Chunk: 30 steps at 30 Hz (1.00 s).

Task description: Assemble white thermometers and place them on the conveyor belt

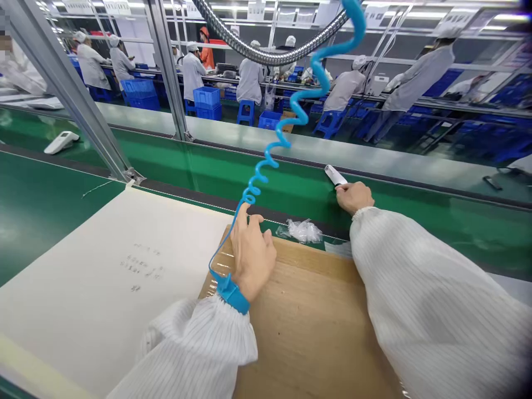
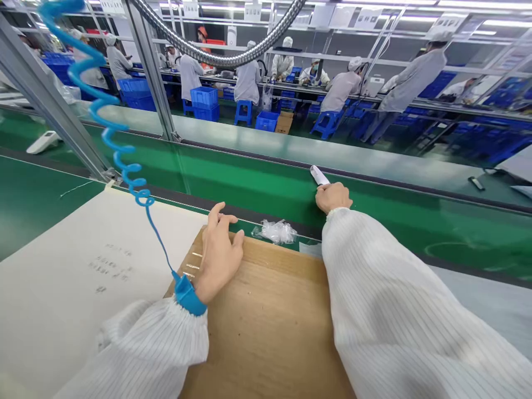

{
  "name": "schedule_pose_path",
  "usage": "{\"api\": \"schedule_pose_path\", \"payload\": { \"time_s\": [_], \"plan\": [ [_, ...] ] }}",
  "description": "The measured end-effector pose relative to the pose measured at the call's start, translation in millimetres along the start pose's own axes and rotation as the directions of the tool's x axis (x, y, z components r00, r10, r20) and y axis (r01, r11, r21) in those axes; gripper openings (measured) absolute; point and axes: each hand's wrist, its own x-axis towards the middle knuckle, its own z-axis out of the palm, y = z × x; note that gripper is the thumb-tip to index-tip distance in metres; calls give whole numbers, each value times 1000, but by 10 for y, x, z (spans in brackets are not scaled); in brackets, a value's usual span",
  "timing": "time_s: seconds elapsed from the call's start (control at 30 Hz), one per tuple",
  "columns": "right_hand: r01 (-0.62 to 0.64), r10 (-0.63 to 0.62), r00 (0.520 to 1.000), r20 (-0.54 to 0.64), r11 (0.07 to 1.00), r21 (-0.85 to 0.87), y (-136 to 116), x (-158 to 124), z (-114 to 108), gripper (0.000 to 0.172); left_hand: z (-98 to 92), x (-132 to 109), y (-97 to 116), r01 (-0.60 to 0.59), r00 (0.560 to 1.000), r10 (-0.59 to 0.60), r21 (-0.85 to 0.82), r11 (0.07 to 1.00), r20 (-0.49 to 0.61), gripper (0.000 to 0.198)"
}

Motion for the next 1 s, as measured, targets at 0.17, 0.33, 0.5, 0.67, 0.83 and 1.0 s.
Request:
{"api": "schedule_pose_path", "payload": {
  "time_s": [0.17,0.33,0.5,0.67,0.83,1.0],
  "plan": [
    [25,-21,999,32,992,-120,-105,32,-259,43,-15,1,29,7,1000,-7,-9,1000,14,20],
    [20,1,994,110,982,-187,-190,66,-163,50,-5,-10,31,8,1000,-9,7,1000,19,20],
    [32,-6,988,155,985,-169,-322,18,105,40,4,-21,24,18,1000,-18,-9,1000,22,19],
    [61,-57,983,176,998,-15,-583,-71,-68,25,4,-17,12,12,1000,-12,8,1000,22,18],
    [118,-204,951,232,934,337,-986,-363,-750,23,11,-18,24,-182,980,188,88,979,-67,22],
    [1,-338,816,469,813,583,-1190,-1055,-1345,20,-12,-43,100,-422,885,445,165,891,-140,48]
  ]
}}
